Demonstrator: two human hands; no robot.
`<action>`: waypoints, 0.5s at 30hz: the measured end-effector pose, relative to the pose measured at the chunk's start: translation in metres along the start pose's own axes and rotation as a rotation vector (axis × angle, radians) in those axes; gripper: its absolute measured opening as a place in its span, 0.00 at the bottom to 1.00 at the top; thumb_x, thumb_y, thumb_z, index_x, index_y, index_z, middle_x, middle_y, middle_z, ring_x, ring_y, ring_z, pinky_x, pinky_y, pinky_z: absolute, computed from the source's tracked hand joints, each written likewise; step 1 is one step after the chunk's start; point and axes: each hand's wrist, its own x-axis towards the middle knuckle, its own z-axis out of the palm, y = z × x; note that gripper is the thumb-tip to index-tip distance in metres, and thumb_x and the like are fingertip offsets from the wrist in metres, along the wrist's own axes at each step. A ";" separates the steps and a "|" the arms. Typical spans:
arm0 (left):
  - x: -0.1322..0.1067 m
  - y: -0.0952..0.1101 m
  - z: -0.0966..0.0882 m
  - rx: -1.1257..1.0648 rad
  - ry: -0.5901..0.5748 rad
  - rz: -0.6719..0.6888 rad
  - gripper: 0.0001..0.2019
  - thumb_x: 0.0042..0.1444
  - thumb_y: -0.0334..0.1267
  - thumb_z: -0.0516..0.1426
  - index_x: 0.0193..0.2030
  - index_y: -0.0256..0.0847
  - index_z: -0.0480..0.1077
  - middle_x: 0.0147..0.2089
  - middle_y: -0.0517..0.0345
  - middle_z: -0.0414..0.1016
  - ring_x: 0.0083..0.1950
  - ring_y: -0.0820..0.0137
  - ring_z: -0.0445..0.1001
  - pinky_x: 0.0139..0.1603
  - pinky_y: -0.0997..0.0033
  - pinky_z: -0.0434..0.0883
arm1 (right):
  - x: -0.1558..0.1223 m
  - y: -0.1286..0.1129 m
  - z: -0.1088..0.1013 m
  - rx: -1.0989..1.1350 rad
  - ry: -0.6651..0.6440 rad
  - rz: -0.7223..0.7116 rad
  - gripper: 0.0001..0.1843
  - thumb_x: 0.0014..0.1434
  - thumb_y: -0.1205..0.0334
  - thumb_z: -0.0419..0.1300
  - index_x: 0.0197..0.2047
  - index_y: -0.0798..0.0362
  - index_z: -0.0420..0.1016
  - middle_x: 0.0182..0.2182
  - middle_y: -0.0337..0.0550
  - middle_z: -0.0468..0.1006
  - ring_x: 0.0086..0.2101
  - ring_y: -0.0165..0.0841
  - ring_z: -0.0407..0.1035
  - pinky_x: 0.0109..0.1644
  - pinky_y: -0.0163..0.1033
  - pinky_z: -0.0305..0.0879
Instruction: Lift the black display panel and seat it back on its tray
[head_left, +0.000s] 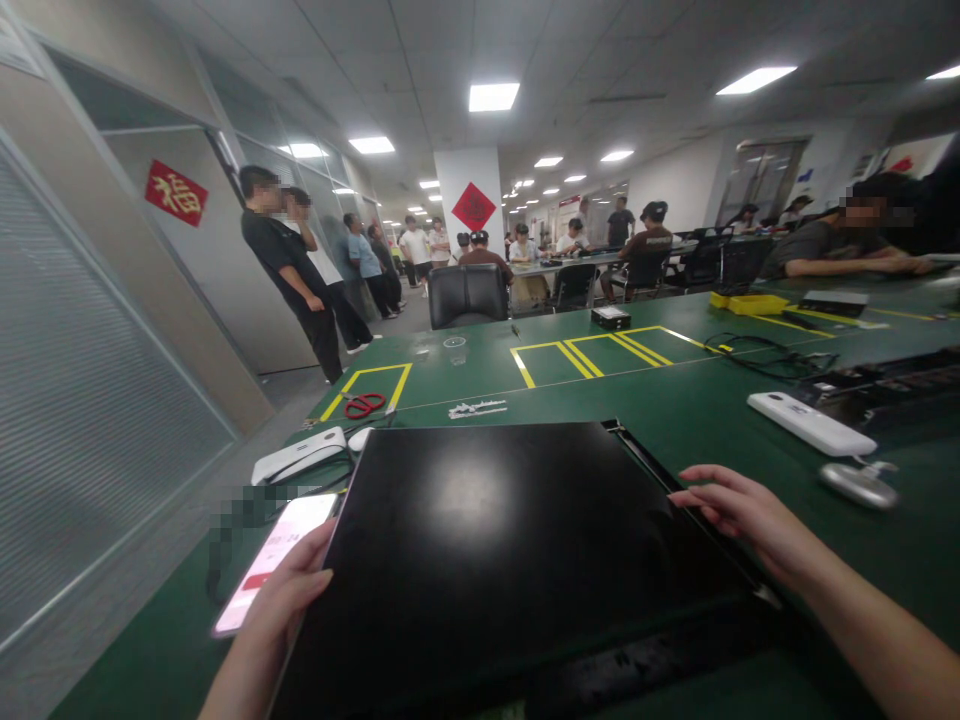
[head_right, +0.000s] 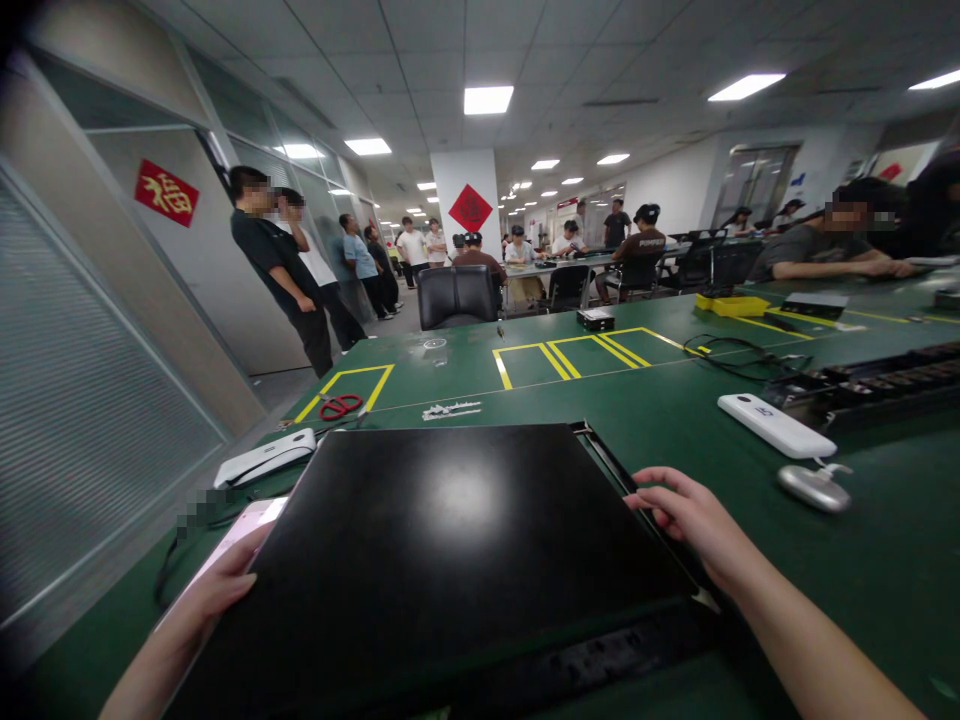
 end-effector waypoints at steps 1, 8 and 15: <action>0.000 0.000 0.000 -0.005 0.001 0.000 0.22 0.24 0.33 0.71 0.34 0.45 0.84 0.35 0.54 0.87 0.62 0.37 0.74 0.59 0.52 0.72 | 0.001 0.001 0.000 0.001 0.000 -0.003 0.24 0.43 0.52 0.69 0.44 0.50 0.76 0.35 0.49 0.87 0.25 0.29 0.63 0.24 0.35 0.52; -0.001 0.000 0.001 0.005 0.005 -0.007 0.21 0.23 0.32 0.71 0.33 0.45 0.83 0.35 0.53 0.87 0.61 0.36 0.75 0.58 0.52 0.73 | 0.002 0.004 -0.001 -0.018 -0.005 -0.011 0.22 0.45 0.51 0.69 0.44 0.49 0.76 0.35 0.49 0.87 0.24 0.29 0.64 0.24 0.35 0.53; -0.008 0.001 0.004 -0.005 -0.007 -0.034 0.23 0.24 0.35 0.72 0.35 0.47 0.83 0.35 0.57 0.87 0.58 0.38 0.78 0.54 0.52 0.75 | 0.000 0.002 0.000 -0.040 0.015 -0.019 0.22 0.45 0.51 0.68 0.43 0.49 0.76 0.35 0.49 0.87 0.24 0.30 0.64 0.24 0.36 0.54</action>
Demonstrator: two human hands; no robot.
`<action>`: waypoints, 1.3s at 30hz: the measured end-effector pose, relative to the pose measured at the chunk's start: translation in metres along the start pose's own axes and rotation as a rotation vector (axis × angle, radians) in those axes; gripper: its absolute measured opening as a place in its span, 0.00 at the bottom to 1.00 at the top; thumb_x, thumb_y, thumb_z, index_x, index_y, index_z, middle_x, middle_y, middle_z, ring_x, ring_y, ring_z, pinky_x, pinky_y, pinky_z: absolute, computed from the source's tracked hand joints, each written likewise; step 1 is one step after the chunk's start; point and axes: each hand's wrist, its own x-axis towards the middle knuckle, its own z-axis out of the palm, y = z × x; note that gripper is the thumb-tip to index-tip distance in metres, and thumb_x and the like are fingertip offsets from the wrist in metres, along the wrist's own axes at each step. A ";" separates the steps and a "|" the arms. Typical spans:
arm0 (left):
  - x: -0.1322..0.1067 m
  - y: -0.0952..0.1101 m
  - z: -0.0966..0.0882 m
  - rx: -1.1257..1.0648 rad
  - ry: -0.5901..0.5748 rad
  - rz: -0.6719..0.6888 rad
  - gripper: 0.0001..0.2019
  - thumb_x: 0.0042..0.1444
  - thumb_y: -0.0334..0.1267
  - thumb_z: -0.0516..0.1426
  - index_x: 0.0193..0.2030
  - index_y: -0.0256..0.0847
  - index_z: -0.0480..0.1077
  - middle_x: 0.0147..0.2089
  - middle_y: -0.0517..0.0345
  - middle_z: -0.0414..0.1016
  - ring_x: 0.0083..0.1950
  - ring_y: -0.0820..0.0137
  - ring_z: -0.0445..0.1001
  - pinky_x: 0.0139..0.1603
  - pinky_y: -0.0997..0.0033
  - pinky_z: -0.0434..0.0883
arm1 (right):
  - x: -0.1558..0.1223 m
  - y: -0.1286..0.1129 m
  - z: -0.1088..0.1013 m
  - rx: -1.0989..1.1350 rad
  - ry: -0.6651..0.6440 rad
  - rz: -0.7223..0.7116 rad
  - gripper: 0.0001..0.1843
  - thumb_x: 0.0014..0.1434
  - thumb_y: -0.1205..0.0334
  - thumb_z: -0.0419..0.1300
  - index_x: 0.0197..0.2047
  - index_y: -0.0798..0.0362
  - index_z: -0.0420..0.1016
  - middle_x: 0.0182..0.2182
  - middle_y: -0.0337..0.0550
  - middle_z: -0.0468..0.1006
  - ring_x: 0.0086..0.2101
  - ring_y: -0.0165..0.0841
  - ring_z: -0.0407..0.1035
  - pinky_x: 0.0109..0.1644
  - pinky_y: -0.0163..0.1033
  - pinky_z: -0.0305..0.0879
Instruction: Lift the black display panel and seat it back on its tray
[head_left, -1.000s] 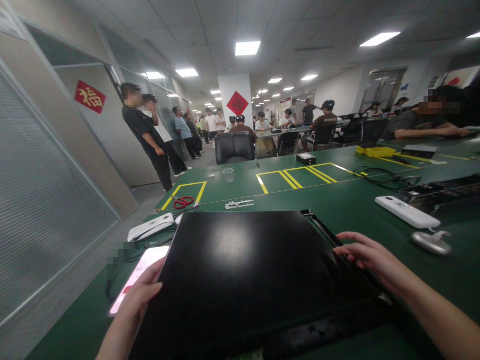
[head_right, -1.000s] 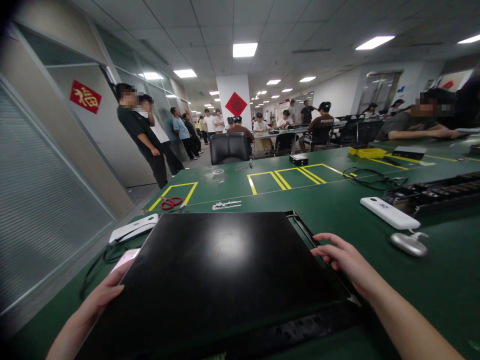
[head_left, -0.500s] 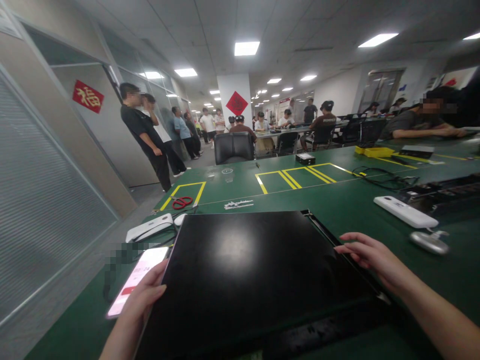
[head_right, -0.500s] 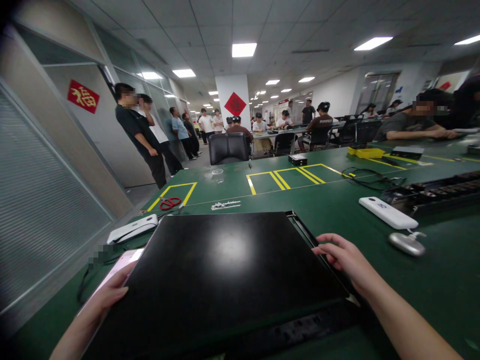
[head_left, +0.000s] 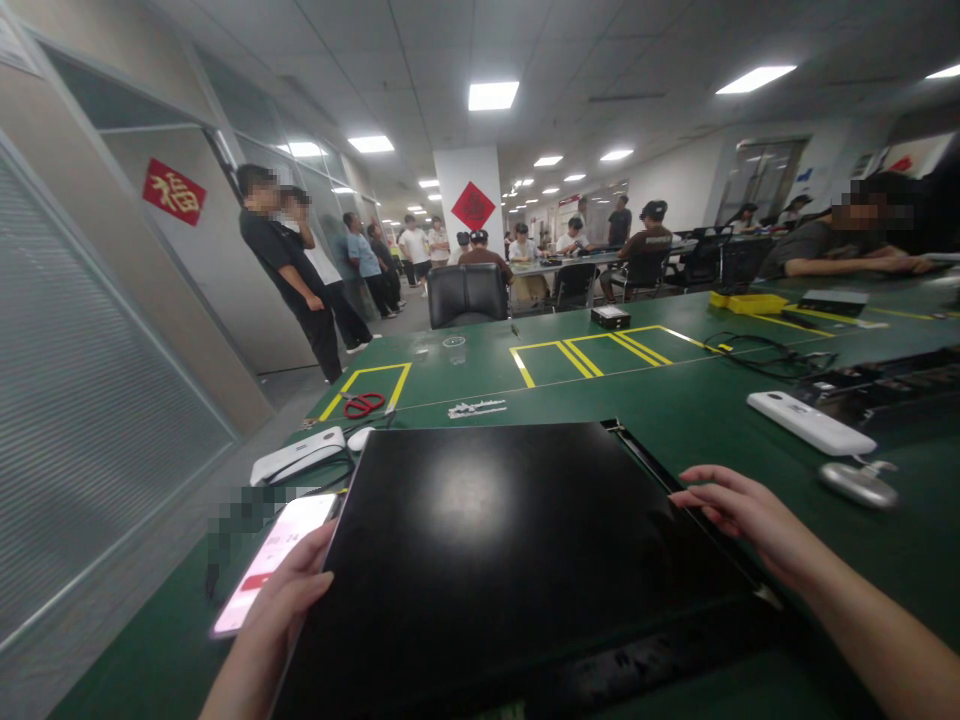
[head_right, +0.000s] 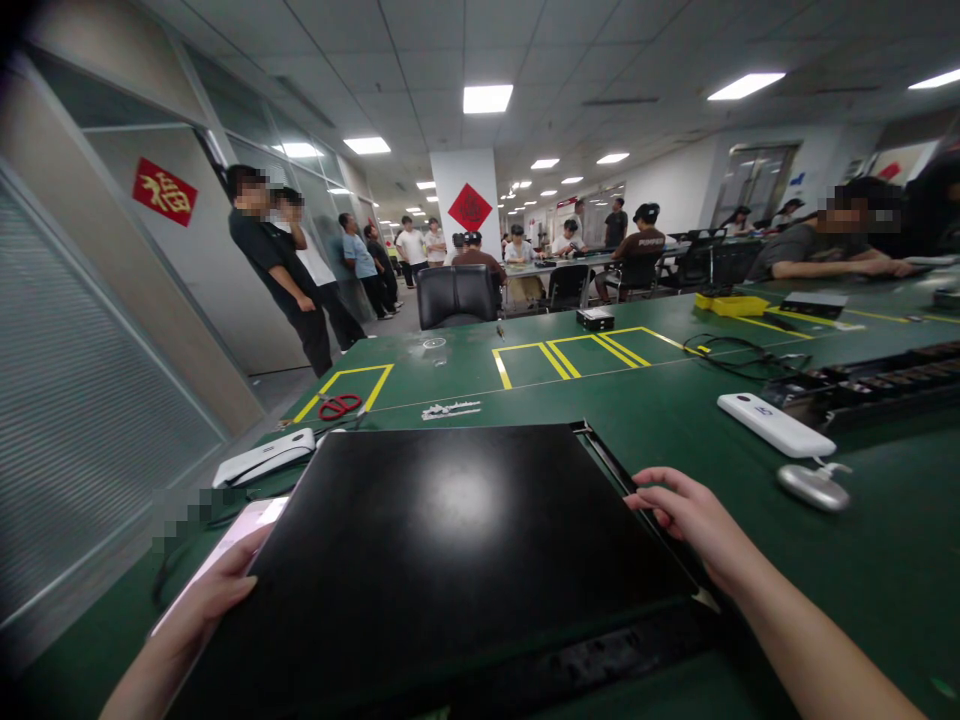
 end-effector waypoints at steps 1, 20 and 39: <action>0.000 0.000 0.000 0.003 0.004 -0.005 0.24 0.24 0.35 0.71 0.35 0.47 0.82 0.35 0.56 0.87 0.57 0.38 0.78 0.53 0.52 0.75 | 0.000 0.000 0.000 -0.007 0.004 -0.004 0.21 0.45 0.50 0.68 0.43 0.49 0.76 0.35 0.49 0.87 0.24 0.30 0.64 0.24 0.36 0.54; -0.004 -0.001 0.004 0.010 -0.014 -0.001 0.23 0.24 0.34 0.71 0.35 0.46 0.81 0.37 0.54 0.88 0.56 0.38 0.79 0.53 0.51 0.76 | 0.000 -0.003 0.002 -0.029 0.025 0.004 0.21 0.43 0.51 0.68 0.41 0.49 0.77 0.34 0.48 0.87 0.24 0.30 0.64 0.26 0.37 0.56; -0.006 0.000 0.005 0.002 -0.023 -0.002 0.22 0.24 0.32 0.71 0.34 0.45 0.81 0.32 0.61 0.86 0.41 0.50 0.83 0.37 0.63 0.76 | -0.001 -0.002 0.002 -0.040 0.032 -0.009 0.20 0.43 0.51 0.67 0.40 0.48 0.77 0.34 0.47 0.87 0.24 0.30 0.64 0.26 0.37 0.56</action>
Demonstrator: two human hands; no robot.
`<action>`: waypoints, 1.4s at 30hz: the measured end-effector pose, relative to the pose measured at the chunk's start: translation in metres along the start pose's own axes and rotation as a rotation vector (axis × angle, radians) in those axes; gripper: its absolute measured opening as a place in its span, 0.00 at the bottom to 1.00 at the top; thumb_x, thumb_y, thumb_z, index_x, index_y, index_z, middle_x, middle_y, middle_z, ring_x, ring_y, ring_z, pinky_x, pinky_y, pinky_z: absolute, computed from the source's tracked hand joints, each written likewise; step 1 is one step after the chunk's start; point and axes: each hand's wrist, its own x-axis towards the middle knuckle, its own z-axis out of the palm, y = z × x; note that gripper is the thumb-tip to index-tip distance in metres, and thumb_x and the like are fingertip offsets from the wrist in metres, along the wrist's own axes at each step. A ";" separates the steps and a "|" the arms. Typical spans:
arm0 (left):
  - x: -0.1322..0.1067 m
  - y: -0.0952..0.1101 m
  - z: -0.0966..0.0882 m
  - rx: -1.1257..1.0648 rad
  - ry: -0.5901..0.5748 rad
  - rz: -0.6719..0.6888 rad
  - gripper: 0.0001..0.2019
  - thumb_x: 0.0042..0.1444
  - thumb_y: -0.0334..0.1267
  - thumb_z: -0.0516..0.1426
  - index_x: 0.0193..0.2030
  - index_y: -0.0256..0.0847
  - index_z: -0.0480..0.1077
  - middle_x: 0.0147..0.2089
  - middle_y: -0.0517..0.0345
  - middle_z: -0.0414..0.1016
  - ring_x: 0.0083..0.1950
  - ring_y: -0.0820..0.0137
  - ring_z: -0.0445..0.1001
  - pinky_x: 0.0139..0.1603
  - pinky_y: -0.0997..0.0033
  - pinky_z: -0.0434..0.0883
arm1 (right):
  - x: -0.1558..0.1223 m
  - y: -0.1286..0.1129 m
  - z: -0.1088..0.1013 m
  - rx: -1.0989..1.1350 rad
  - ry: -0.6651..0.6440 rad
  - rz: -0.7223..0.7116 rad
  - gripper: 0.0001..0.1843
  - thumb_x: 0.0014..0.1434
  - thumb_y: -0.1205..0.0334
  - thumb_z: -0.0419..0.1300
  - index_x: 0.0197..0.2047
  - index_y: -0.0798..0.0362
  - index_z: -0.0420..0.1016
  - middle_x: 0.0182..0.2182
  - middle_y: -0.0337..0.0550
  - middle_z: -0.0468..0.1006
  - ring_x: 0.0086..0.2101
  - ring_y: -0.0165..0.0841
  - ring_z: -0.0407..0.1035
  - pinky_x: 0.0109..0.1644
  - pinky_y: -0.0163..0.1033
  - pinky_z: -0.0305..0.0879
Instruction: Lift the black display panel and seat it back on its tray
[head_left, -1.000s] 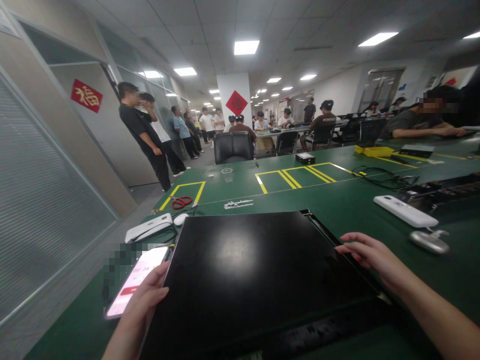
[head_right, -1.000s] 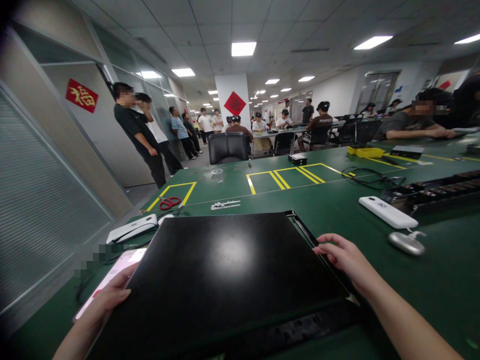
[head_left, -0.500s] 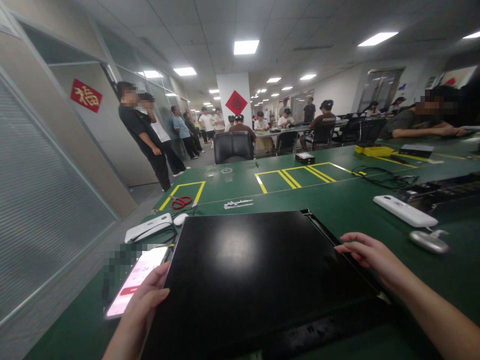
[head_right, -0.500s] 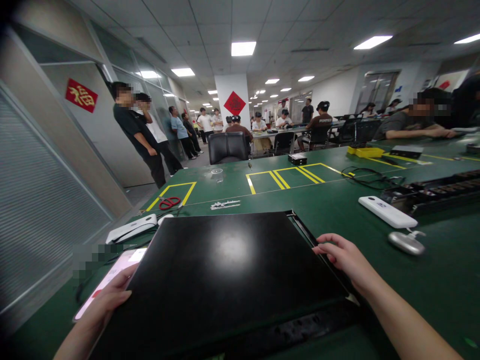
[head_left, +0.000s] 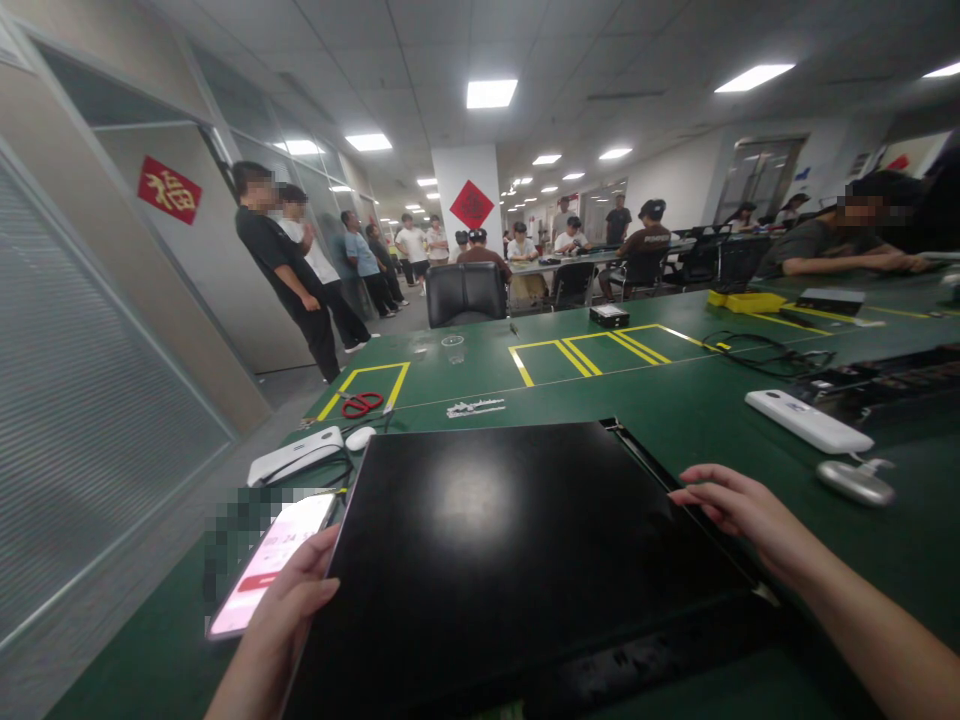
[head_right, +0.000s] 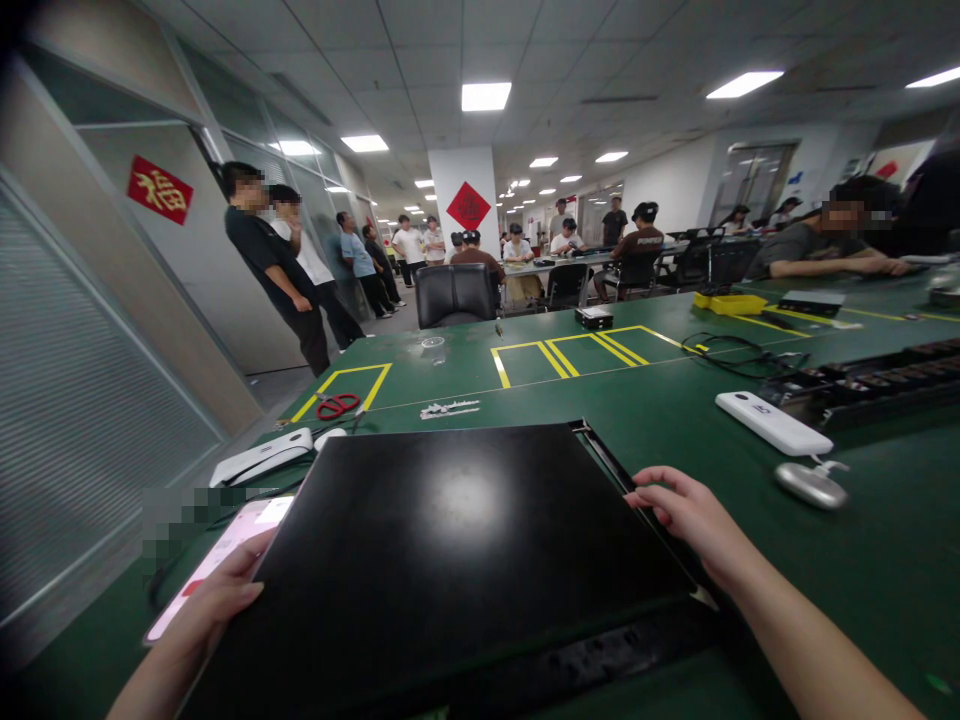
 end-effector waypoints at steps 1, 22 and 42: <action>0.001 0.000 -0.001 0.000 -0.002 0.000 0.22 0.24 0.31 0.71 0.34 0.45 0.81 0.32 0.60 0.86 0.42 0.50 0.83 0.38 0.63 0.76 | 0.000 0.000 0.000 -0.002 0.000 0.000 0.20 0.43 0.51 0.67 0.40 0.48 0.77 0.34 0.47 0.87 0.24 0.30 0.64 0.26 0.37 0.56; 0.007 -0.005 -0.005 0.013 0.007 -0.035 0.23 0.24 0.29 0.67 0.35 0.46 0.79 0.30 0.60 0.87 0.45 0.45 0.85 0.47 0.54 0.80 | 0.002 0.000 0.001 -0.052 -0.009 0.001 0.17 0.41 0.50 0.65 0.35 0.48 0.76 0.31 0.46 0.86 0.24 0.31 0.65 0.29 0.38 0.59; -0.009 -0.006 0.008 0.057 -0.040 -0.046 0.24 0.34 0.35 0.70 0.44 0.45 0.79 0.40 0.56 0.88 0.54 0.45 0.82 0.53 0.55 0.79 | 0.006 0.000 -0.003 -0.142 0.039 -0.022 0.16 0.43 0.47 0.62 0.34 0.47 0.73 0.28 0.45 0.85 0.20 0.30 0.61 0.26 0.39 0.56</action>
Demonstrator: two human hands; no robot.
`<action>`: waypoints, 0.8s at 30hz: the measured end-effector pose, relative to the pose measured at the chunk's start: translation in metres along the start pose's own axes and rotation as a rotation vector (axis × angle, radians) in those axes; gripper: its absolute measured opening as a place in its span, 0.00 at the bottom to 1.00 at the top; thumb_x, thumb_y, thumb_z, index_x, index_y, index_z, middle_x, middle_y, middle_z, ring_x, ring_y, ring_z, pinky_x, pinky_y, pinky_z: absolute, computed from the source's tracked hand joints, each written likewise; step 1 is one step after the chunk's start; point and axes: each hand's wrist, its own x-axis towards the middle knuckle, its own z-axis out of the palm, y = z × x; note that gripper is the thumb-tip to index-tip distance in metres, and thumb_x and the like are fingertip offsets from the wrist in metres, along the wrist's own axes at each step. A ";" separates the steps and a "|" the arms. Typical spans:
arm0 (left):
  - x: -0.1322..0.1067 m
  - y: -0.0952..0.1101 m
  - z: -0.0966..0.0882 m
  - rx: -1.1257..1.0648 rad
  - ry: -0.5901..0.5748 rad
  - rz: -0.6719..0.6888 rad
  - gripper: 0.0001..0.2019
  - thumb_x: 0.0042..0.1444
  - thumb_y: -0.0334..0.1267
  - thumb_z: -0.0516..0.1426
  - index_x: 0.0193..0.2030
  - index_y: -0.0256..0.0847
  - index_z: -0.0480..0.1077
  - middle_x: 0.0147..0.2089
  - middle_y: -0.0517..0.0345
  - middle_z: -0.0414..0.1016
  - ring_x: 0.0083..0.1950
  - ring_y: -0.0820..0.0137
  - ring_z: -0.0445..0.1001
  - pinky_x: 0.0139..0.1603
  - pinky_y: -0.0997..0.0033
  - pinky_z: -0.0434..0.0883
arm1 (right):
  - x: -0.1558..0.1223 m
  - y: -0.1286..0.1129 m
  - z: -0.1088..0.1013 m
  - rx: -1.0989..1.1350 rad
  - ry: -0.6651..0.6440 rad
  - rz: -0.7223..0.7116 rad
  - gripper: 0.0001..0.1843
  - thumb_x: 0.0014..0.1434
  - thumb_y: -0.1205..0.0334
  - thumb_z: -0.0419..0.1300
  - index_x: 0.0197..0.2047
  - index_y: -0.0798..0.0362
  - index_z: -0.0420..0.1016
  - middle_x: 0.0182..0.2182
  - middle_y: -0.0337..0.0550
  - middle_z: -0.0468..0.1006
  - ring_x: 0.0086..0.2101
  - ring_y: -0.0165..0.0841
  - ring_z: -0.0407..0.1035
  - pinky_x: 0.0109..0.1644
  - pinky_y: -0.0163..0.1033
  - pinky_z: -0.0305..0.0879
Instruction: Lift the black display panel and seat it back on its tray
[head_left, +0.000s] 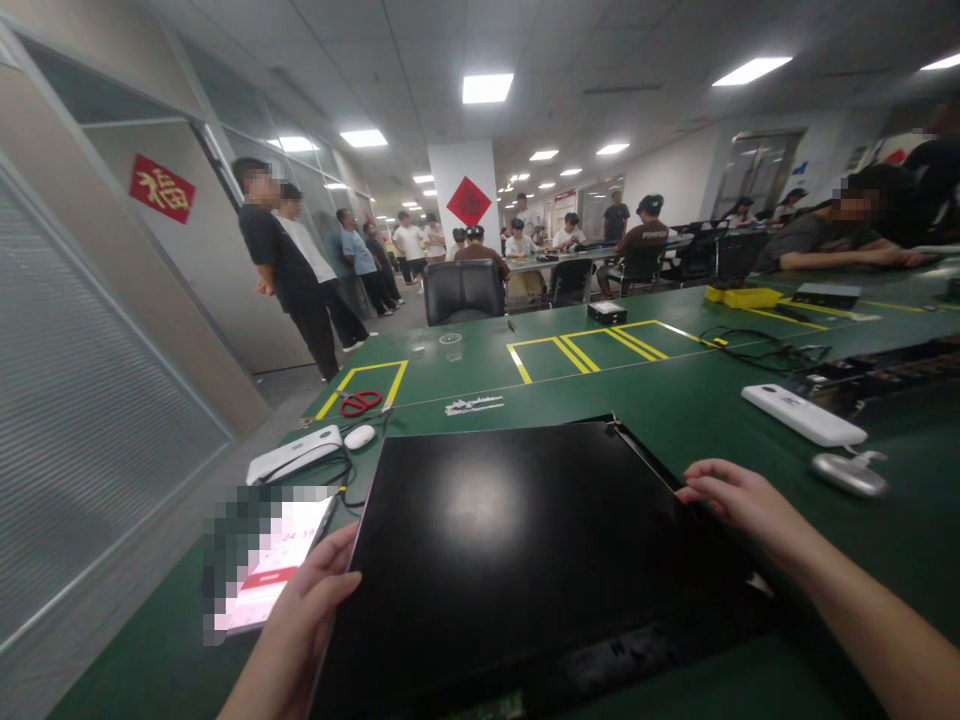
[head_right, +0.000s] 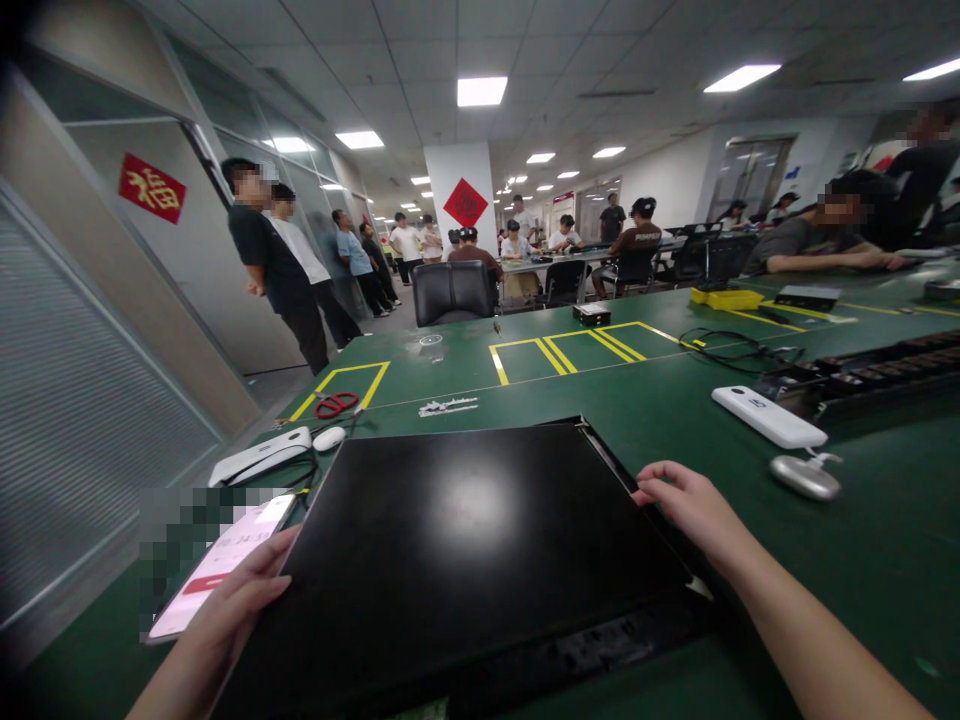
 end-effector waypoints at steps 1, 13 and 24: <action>-0.003 0.001 0.002 -0.002 -0.007 -0.013 0.26 0.36 0.36 0.70 0.47 0.45 0.79 0.43 0.56 0.88 0.56 0.46 0.81 0.54 0.55 0.78 | 0.000 0.000 -0.001 -0.009 0.000 -0.001 0.17 0.43 0.47 0.62 0.34 0.47 0.73 0.28 0.45 0.85 0.20 0.31 0.61 0.26 0.39 0.56; -0.017 0.005 0.013 0.034 -0.043 -0.091 0.31 0.41 0.36 0.71 0.57 0.45 0.77 0.55 0.52 0.85 0.55 0.48 0.82 0.50 0.58 0.79 | 0.002 0.000 -0.007 -0.170 0.020 -0.067 0.14 0.47 0.47 0.59 0.33 0.46 0.74 0.29 0.45 0.86 0.28 0.39 0.72 0.31 0.43 0.61; -0.012 -0.006 0.016 -0.026 -0.037 -0.122 0.28 0.41 0.33 0.71 0.53 0.44 0.78 0.51 0.53 0.86 0.49 0.49 0.84 0.49 0.57 0.79 | 0.001 0.007 -0.003 -0.443 0.080 -0.176 0.10 0.50 0.49 0.58 0.31 0.43 0.76 0.22 0.37 0.79 0.26 0.38 0.70 0.32 0.43 0.59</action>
